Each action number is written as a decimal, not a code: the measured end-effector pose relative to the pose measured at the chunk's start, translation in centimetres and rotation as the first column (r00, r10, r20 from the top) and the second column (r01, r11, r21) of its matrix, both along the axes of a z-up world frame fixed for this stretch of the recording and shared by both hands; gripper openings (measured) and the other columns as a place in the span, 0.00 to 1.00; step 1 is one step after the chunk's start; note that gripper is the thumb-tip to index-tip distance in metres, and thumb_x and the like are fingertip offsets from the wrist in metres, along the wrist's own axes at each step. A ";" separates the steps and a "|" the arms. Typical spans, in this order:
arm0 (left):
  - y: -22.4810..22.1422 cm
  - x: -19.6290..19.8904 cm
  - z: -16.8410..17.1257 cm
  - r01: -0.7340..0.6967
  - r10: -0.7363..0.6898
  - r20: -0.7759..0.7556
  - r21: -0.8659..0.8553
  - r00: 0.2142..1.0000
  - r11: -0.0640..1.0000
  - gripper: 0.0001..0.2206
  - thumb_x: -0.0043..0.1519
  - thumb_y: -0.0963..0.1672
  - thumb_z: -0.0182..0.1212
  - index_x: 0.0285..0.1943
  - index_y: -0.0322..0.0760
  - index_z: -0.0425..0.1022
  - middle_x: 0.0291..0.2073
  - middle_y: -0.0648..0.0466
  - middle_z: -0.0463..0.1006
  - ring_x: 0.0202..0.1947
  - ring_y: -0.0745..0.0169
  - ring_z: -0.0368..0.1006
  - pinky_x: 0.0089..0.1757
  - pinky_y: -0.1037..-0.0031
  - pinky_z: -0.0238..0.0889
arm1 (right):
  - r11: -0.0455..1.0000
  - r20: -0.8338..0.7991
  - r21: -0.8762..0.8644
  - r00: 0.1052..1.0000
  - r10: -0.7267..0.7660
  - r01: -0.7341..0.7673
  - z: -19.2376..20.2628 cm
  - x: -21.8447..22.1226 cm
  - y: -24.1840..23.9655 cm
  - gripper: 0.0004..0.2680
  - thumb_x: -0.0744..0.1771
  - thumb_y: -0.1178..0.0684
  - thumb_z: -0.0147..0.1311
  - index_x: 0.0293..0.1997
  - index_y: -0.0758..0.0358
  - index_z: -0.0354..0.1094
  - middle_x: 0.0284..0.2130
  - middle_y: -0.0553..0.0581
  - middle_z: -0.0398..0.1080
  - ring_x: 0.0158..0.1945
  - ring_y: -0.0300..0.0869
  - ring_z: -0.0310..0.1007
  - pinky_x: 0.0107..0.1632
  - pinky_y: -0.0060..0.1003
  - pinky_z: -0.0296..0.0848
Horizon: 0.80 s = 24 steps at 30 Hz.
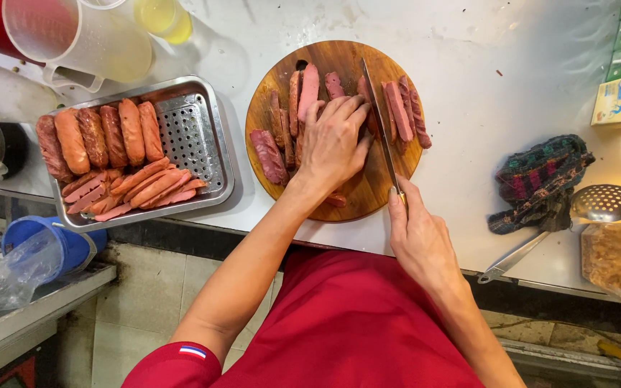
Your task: Slicing cooked sausages into strips on a wooden board and placing them into a tray.
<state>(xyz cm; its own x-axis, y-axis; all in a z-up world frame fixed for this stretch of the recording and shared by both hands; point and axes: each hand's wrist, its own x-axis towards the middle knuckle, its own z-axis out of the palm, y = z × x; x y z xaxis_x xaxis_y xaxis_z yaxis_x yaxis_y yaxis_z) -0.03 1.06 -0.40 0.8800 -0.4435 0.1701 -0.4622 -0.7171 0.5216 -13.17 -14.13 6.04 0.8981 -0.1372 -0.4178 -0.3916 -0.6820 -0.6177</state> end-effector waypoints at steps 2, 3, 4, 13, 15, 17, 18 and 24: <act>0.1 0.2 0.0 0.002 -0.002 -0.006 0.000 1.000 1.000 0.22 0.55 0.43 0.67 0.60 0.31 0.75 0.59 0.47 0.75 0.63 0.51 0.67 0.62 0.56 0.52 | 1.000 -0.057 -0.004 0.998 -0.006 0.006 0.5 0.0 0.0 0.18 0.72 0.43 0.36 0.69 0.58 0.56 0.38 0.78 0.74 0.41 0.75 0.72 0.45 0.64 0.68; 0.1 0.2 0.0 0.007 -0.007 -0.011 0.001 1.000 1.000 0.22 0.55 0.42 0.67 0.59 0.31 0.76 0.59 0.47 0.75 0.63 0.51 0.67 0.62 0.56 0.52 | 1.000 -0.112 -0.007 0.994 -0.014 0.014 0.8 -0.1 0.0 0.18 0.71 0.43 0.36 0.69 0.57 0.55 0.37 0.77 0.74 0.41 0.75 0.72 0.45 0.64 0.68; 0.0 0.3 0.0 0.006 -0.006 -0.018 -0.002 1.000 1.000 0.22 0.55 0.42 0.67 0.59 0.31 0.76 0.59 0.47 0.75 0.63 0.51 0.67 0.62 0.56 0.52 | 1.000 -0.119 -0.011 0.993 -0.015 0.013 1.1 0.2 0.0 0.18 0.71 0.43 0.36 0.69 0.57 0.55 0.37 0.77 0.74 0.41 0.75 0.72 0.45 0.64 0.68; 0.2 0.8 0.6 0.033 -0.033 -0.036 -0.009 0.999 0.999 0.22 0.53 0.41 0.67 0.57 0.28 0.76 0.57 0.45 0.75 0.60 0.49 0.67 0.61 0.58 0.54 | 1.000 -0.232 -0.011 0.973 -0.020 0.018 1.5 2.4 -0.1 0.19 0.71 0.42 0.36 0.70 0.55 0.54 0.36 0.78 0.75 0.44 0.74 0.72 0.47 0.62 0.69; 0.3 0.8 0.7 0.043 -0.044 -0.041 -0.031 0.998 0.999 0.21 0.53 0.40 0.67 0.57 0.28 0.76 0.58 0.46 0.76 0.61 0.50 0.68 0.60 0.58 0.54 | 1.000 -0.164 -0.009 0.986 0.012 -0.013 0.9 3.0 -0.2 0.17 0.72 0.43 0.36 0.68 0.55 0.55 0.38 0.78 0.75 0.45 0.74 0.71 0.48 0.63 0.68; 0.3 0.8 0.4 0.037 -0.038 -0.041 -0.027 0.998 0.999 0.21 0.52 0.41 0.68 0.56 0.29 0.76 0.58 0.45 0.76 0.61 0.50 0.67 0.60 0.58 0.53 | 1.000 -0.155 -0.022 0.988 0.017 -0.021 -0.3 3.6 0.0 0.18 0.72 0.43 0.37 0.69 0.54 0.55 0.39 0.78 0.74 0.46 0.75 0.71 0.49 0.63 0.67; 0.2 0.8 0.3 0.035 -0.036 -0.038 -0.026 0.999 0.999 0.21 0.52 0.42 0.69 0.55 0.30 0.76 0.58 0.45 0.76 0.61 0.50 0.67 0.61 0.57 0.53 | 0.999 -0.142 -0.038 0.990 0.018 -0.023 -0.9 3.8 0.0 0.18 0.71 0.44 0.37 0.70 0.53 0.55 0.39 0.79 0.74 0.46 0.75 0.71 0.49 0.64 0.67; -0.4 0.7 -0.2 -0.035 0.035 -0.001 -0.017 0.999 0.999 0.25 0.51 0.45 0.72 0.58 0.30 0.75 0.55 0.47 0.76 0.60 0.50 0.67 0.62 0.55 0.50 | 1.000 -0.198 -0.004 0.980 -0.027 0.027 -0.4 3.6 -0.2 0.18 0.71 0.42 0.36 0.70 0.52 0.55 0.40 0.78 0.75 0.47 0.73 0.72 0.50 0.62 0.68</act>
<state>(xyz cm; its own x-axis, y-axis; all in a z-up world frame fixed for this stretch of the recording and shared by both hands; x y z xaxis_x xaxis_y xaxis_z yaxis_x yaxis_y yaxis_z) 0.65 0.68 -0.59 0.8952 -0.4094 0.1764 -0.4364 -0.7240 0.5343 -9.59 -14.33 5.63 0.7937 -0.1609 -0.5866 -0.5240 -0.6706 -0.5251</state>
